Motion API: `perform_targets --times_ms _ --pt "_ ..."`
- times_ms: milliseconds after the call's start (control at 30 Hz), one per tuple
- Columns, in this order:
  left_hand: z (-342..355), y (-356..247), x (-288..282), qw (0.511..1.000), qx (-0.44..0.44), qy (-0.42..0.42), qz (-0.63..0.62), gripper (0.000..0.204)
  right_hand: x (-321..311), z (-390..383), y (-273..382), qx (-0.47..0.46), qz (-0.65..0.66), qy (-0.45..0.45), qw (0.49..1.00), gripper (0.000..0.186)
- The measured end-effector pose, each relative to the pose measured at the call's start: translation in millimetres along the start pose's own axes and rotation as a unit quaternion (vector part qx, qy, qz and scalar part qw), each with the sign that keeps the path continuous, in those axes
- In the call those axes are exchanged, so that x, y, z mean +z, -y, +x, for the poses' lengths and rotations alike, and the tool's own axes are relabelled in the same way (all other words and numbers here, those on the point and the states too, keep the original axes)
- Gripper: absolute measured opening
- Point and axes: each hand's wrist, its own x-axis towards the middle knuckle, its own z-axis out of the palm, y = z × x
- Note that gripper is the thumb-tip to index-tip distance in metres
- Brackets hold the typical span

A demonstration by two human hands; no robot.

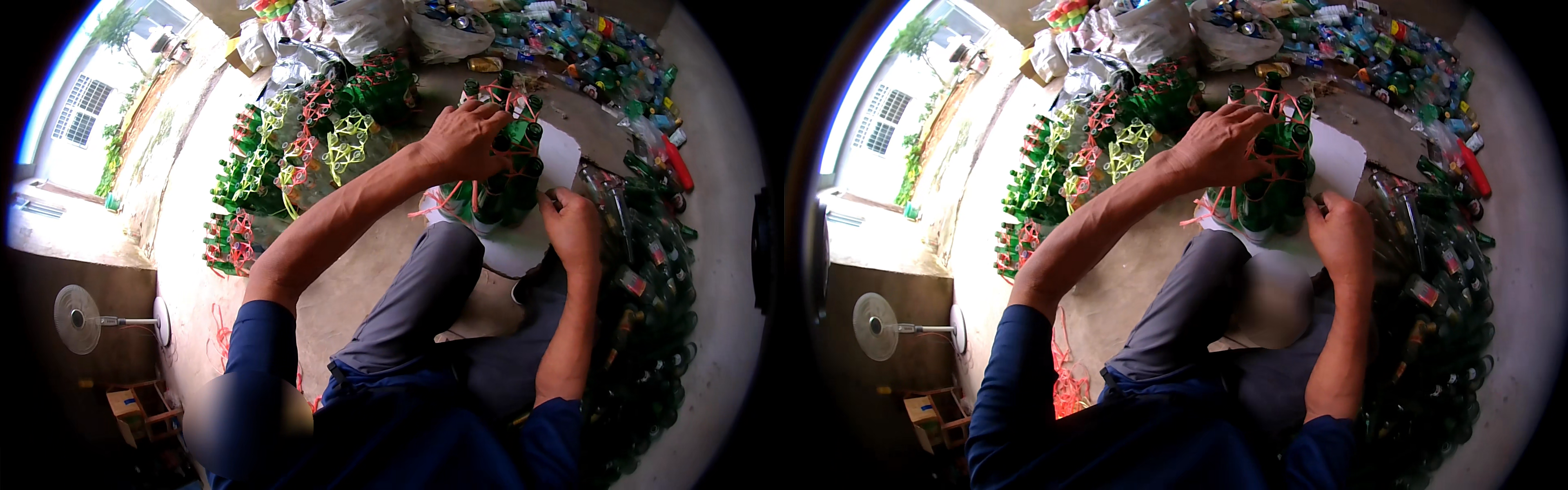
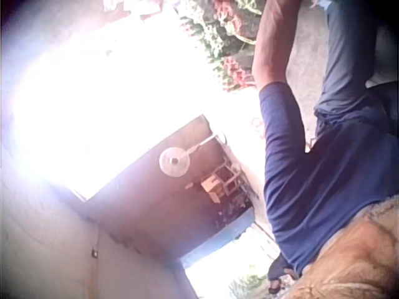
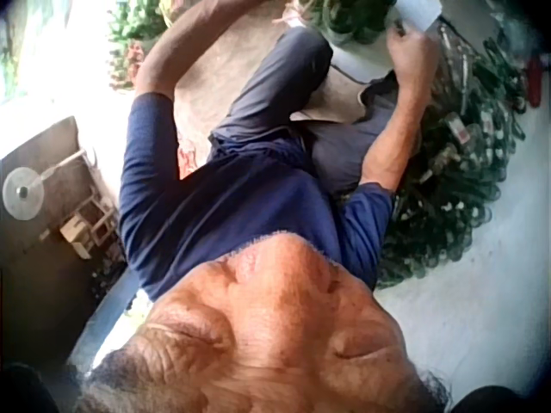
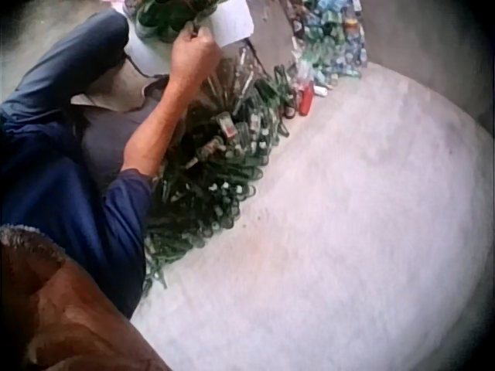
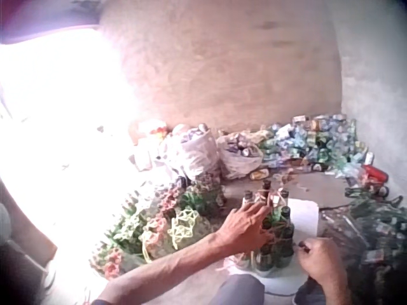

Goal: The person ties a bundle of green glass bottles together using a red plastic strap. After securing the bundle, they place it aside and begin arranging individual clear glass bottles on a piece of cardboard.

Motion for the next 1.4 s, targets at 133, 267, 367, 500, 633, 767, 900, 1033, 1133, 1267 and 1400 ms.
perform_targets --times_ms 133,267,367,500,633,767,900,1033,1133,1267,1400 --pt "8 6 4 0.997 -0.037 0.073 0.006 0.077 3 -1 -2 -0.019 -0.001 -0.009 1.000 0.029" --pt "22 -3 -2 0.978 -0.053 0.178 0.089 0.078 4 0 -2 -0.001 0.002 0.016 1.000 0.029" --pt "30 -15 -10 0.968 -0.083 0.217 0.091 0.077 0 -2 5 0.003 0.006 0.016 1.000 0.027" --pt "25 -1 1 0.979 -0.068 0.182 0.062 0.062 3 -2 -4 -0.008 -0.013 0.026 1.000 0.022" --pt "36 7 -1 0.964 -0.066 0.242 0.091 0.060 5 -5 -8 -0.015 -0.019 0.030 0.999 0.023" --pt "43 14 -1 0.963 -0.040 0.247 0.098 0.058 2 -4 -2 0.012 -0.051 0.064 0.997 0.032" --pt "39 15 -2 0.969 -0.032 0.221 0.106 0.056 3 -3 5 0.011 -0.037 0.080 0.996 0.032" --pt "43 11 -5 0.968 -0.041 0.233 0.083 0.052 3 -2 10 -0.008 -0.046 0.083 0.995 0.030" --pt "40 16 -11 0.968 -0.029 0.231 0.090 0.050 5 -1 13 -0.049 -0.047 0.069 0.995 0.030" --pt "33 20 -20 0.967 -0.017 0.228 0.110 0.046 13 -1 10 -0.052 -0.059 0.077 0.994 0.029" --pt "26 26 -24 0.969 -0.029 0.224 0.100 0.045 12 -3 10 -0.050 -0.061 0.087 0.993 0.028"
